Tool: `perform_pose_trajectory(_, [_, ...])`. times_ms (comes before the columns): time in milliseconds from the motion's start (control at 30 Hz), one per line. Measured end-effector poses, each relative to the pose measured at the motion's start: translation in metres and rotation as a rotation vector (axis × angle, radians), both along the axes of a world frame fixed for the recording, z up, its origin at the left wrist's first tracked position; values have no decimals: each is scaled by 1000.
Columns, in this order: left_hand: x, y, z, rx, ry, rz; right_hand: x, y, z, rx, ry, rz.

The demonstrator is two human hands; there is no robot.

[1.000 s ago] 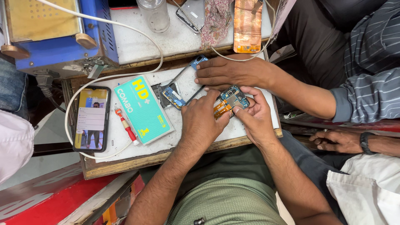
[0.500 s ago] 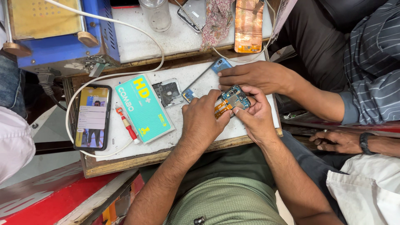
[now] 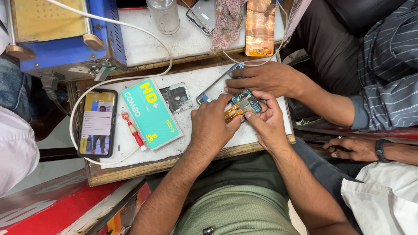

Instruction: The person cleans a smartphone screen with a cloth, then removes the screen from the phone body. They wipe the phone body and use a small red tool to scrape adhesive residue from the frame. The person handles the screen, phone body, and a blue frame, placing them on the workbench.

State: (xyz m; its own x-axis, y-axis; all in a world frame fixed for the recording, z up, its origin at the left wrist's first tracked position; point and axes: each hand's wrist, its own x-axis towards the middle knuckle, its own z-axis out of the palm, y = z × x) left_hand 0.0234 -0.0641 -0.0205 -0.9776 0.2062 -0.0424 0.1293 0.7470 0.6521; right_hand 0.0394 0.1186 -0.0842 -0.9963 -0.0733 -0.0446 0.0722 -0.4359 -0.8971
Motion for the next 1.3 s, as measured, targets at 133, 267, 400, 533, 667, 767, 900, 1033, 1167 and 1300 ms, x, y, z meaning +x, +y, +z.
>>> perform_pose_trajectory(133, [0,0,0,-16,1,0,0,-1,-1,48,41,-15])
perform_pose_trajectory(267, [0,0,1,-17,-9,2,0,-2,1,56,13,-4])
perform_pose_trajectory(400, [1,-1,0,7,11,11,1,-4,3,124,49,-11])
perform_pose_trajectory(533, [2,0,-1,0,23,15,2,-6,1,192,59,-36])
perform_pose_trajectory(667, [3,1,-2,-1,36,29,2,-4,-2,149,66,-13])
perform_pose_trajectory(767, [4,0,-2,5,34,21,3,-1,-3,45,52,14])
perform_pose_trajectory(900, [4,1,-1,-5,49,15,3,-2,-4,71,54,1])
perform_pose_trajectory(1033, [4,1,-2,1,56,14,2,-3,-4,114,65,-2])
perform_pose_trajectory(1167, [4,0,-3,-1,51,16,2,-3,-4,132,80,-6])
perform_pose_trajectory(1300, [4,1,-4,0,59,13,2,-4,-5,169,84,-19])
